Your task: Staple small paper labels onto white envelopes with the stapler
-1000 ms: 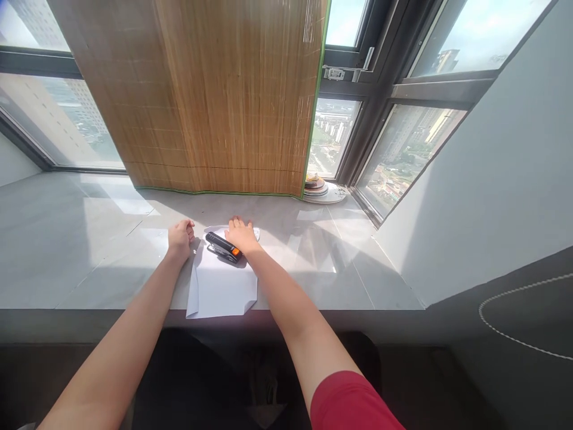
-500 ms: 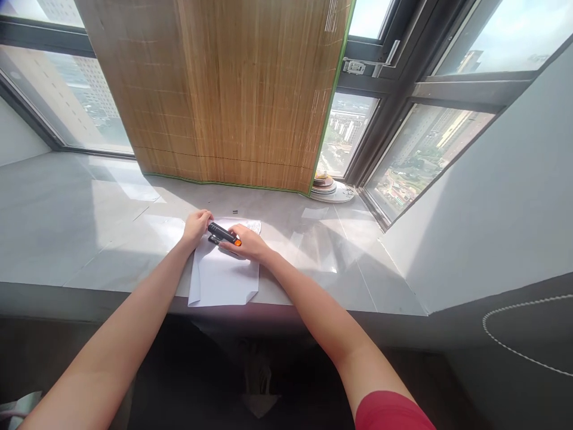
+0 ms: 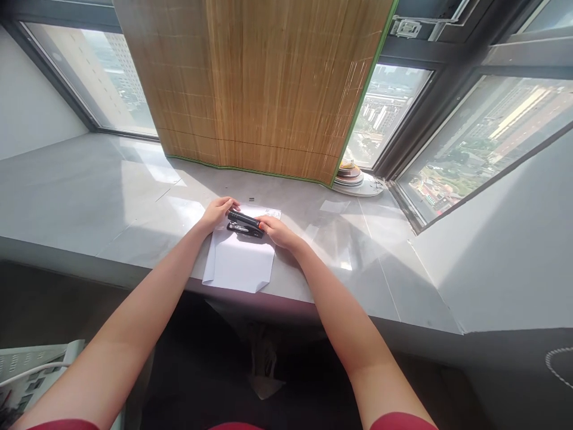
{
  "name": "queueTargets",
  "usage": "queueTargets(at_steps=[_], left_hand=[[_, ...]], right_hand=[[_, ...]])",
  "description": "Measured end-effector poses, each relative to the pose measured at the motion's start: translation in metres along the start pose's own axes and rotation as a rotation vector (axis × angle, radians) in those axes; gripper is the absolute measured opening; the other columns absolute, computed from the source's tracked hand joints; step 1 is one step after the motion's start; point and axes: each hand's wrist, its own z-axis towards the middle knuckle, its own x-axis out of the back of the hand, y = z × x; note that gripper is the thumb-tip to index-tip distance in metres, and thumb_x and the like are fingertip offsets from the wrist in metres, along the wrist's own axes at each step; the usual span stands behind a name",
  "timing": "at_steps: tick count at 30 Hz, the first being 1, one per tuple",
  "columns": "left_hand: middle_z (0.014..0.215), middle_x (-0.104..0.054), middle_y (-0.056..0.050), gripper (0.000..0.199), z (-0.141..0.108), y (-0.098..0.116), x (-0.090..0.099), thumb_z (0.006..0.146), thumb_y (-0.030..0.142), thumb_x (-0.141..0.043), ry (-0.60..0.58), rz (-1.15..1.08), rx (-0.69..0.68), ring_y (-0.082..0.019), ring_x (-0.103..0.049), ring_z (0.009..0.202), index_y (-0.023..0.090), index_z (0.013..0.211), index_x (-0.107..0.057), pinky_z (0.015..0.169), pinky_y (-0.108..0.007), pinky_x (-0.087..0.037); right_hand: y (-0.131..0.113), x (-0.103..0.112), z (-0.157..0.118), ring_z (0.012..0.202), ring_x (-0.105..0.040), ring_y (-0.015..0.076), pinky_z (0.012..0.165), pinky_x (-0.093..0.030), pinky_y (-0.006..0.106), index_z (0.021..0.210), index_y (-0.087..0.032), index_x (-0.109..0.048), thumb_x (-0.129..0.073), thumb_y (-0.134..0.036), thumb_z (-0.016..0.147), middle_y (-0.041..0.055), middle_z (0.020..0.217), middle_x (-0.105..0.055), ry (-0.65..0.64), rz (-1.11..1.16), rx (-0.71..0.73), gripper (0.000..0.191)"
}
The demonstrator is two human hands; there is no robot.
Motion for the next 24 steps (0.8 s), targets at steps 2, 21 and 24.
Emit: queueTargets(at_steps=[2, 21, 24], left_hand=[[0.082, -0.079, -0.01, 0.025, 0.0, 0.0, 0.001, 0.094, 0.035, -0.068, 0.029, -0.065, 0.041, -0.019, -0.06, 0.069, 0.017, 0.082, -0.079, 0.066, -0.028, -0.046], [0.116, -0.079, -0.018, 0.034, -0.003, 0.015, 0.02, 0.113, 0.034, -0.044, 0.214, -1.318, 0.318, -0.025, -0.08, 0.107, 0.015, 0.122, -0.07, 0.096, -0.04, -0.066], [0.122, -0.078, -0.022, 0.044, -0.008, 0.021, 0.02, 0.114, 0.043, -0.043, 0.191, -1.415, 0.362, -0.029, -0.08, 0.11, 0.012, 0.137, -0.065, 0.093, -0.042, -0.068]], right_hand=[[-0.001, 0.0, 0.0, 0.136, -0.065, 0.0276, 0.124, -0.045, 0.049, 0.138, -0.021, -0.076, -0.045, -0.028, 0.107, 0.0094, 0.143, -0.074, -0.003, -0.03, 0.011, 0.044], [-0.042, -0.016, 0.019, 0.15, -0.062, 0.0308, 0.125, -0.051, 0.055, 0.144, -0.018, -0.072, -0.047, -0.01, 0.109, 0.0153, 0.147, -0.074, 0.467, -0.73, 0.525, 0.045], [-0.05, -0.014, 0.04, 0.148, -0.063, 0.0297, 0.125, -0.053, 0.054, 0.141, -0.017, -0.074, -0.047, -0.007, 0.111, 0.0157, 0.145, -0.076, 0.319, -0.947, 0.674, 0.042]])
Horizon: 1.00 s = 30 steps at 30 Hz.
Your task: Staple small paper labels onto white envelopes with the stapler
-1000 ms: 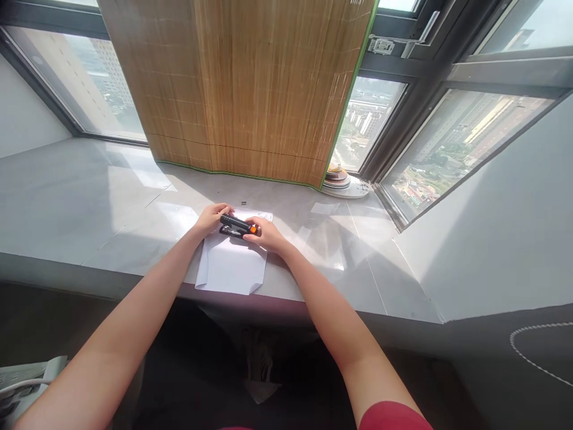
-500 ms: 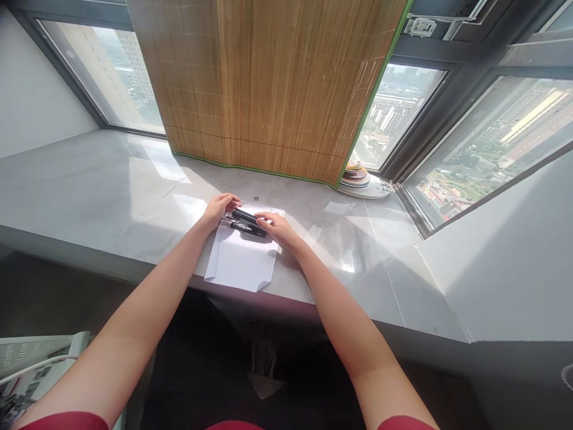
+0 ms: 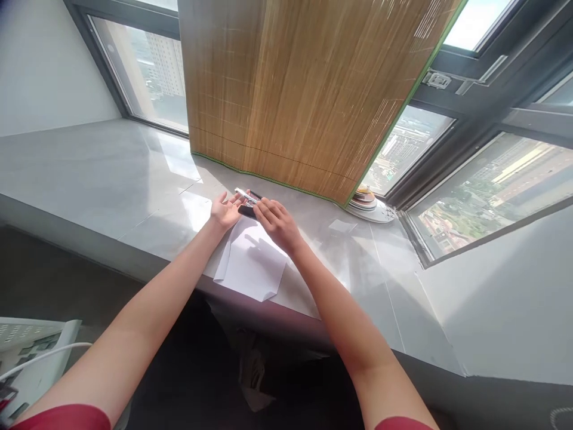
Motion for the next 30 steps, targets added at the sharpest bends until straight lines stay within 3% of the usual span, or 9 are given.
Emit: queueTargets(at_steps=[4, 7, 11, 14, 17, 19, 23, 27, 30], left_hand=[[0.113, -0.079, -0.02, 0.035, -0.002, 0.001, -0.002, 0.114, 0.033, -0.045, 0.022, -0.02, -0.009, -0.026, -0.082, 0.1, 0.01, 0.132, -0.065, 0.083, -0.035, -0.069], [0.093, -0.076, -0.013, 0.025, 0.0, 0.004, -0.001, 0.113, 0.028, -0.047, 0.068, -0.011, -0.006, -0.02, -0.079, 0.081, 0.012, 0.115, -0.066, 0.07, -0.028, -0.066], [0.058, -0.04, 0.006, 0.026, 0.005, 0.007, 0.004, 0.108, 0.028, -0.058, 0.087, 0.152, -0.06, -0.006, -0.036, 0.042, 0.02, 0.084, -0.055, 0.039, -0.017, -0.03], [0.057, -0.025, 0.009, 0.035, 0.012, 0.005, 0.003, 0.105, 0.025, -0.061, 0.113, 0.537, -0.206, -0.007, -0.02, 0.043, 0.021, 0.074, -0.047, 0.042, -0.022, -0.016], [0.061, -0.041, 0.005, 0.033, 0.023, -0.003, -0.009, 0.102, 0.023, -0.067, 0.151, 1.187, -0.387, -0.009, -0.034, 0.051, 0.02, 0.074, -0.05, 0.052, -0.024, -0.027], [0.071, -0.059, -0.001, 0.026, 0.033, -0.011, -0.023, 0.099, 0.03, -0.076, 0.068, 1.656, -0.472, -0.014, -0.053, 0.065, 0.019, 0.082, -0.06, 0.064, -0.028, -0.039], [0.106, -0.076, -0.011, 0.027, 0.052, -0.028, -0.048, 0.097, 0.039, -0.079, -0.196, 2.306, -0.327, -0.029, -0.071, 0.097, 0.022, 0.117, -0.071, 0.085, -0.037, -0.049], [0.131, -0.074, -0.014, 0.019, 0.065, -0.04, -0.059, 0.101, 0.031, -0.071, -0.386, 2.518, -0.159, -0.031, -0.073, 0.112, 0.022, 0.117, -0.074, 0.092, -0.04, -0.052], [0.128, -0.073, -0.017, 0.019, 0.05, -0.04, -0.068, 0.11, 0.03, -0.061, -0.293, 2.313, -0.218, -0.029, -0.071, 0.11, 0.016, 0.113, -0.073, 0.092, -0.041, -0.053]], right_hand=[[-0.003, -0.009, 0.011, 0.144, -0.067, 0.0295, 0.123, -0.054, 0.052, 0.139, -0.017, -0.075, -0.05, -0.006, 0.11, 0.0157, 0.141, -0.077, -0.096, -0.031, 0.078, 0.04], [-0.016, -0.003, -0.002, 0.136, -0.07, 0.0305, 0.118, -0.056, 0.052, 0.136, -0.02, -0.076, -0.054, -0.005, 0.105, 0.0143, 0.134, -0.079, 0.01, 0.06, -0.179, 0.041], [-0.037, 0.009, -0.036, 0.096, -0.077, 0.0272, 0.084, -0.063, 0.039, 0.123, -0.021, -0.081, -0.071, -0.016, 0.092, 0.0085, 0.109, -0.083, 0.115, 0.407, -0.629, 0.033], [-0.046, 0.01, -0.054, 0.088, -0.075, 0.0243, 0.075, -0.057, 0.034, 0.115, -0.021, -0.084, -0.077, -0.021, 0.084, 0.005, 0.103, -0.083, -0.014, 0.695, -0.654, 0.032], [-0.046, 0.003, -0.058, 0.091, -0.075, 0.0234, 0.079, -0.055, 0.033, 0.117, -0.022, -0.083, -0.076, -0.024, 0.084, 0.0042, 0.107, -0.084, -0.102, 0.818, -0.643, 0.034], [-0.043, 0.0, -0.057, 0.091, -0.074, 0.0225, 0.081, -0.055, 0.034, 0.118, -0.023, -0.082, -0.076, -0.026, 0.085, 0.0034, 0.107, -0.083, -0.137, 0.851, -0.644, 0.034], [-0.039, -0.001, -0.054, 0.092, -0.073, 0.0228, 0.082, -0.054, 0.034, 0.115, -0.024, -0.081, -0.076, -0.027, 0.085, 0.0029, 0.108, -0.082, -0.171, 0.877, -0.639, 0.03], [-0.036, 0.001, -0.053, 0.098, -0.073, 0.0242, 0.086, -0.055, 0.036, 0.119, -0.024, -0.08, -0.074, -0.028, 0.087, 0.0037, 0.114, -0.082, -0.187, 0.881, -0.623, 0.033], [-0.038, 0.005, -0.054, 0.096, -0.073, 0.0249, 0.085, -0.055, 0.037, 0.12, -0.024, -0.078, -0.074, -0.034, 0.089, 0.0043, 0.112, -0.082, -0.229, 0.867, -0.625, 0.033]])
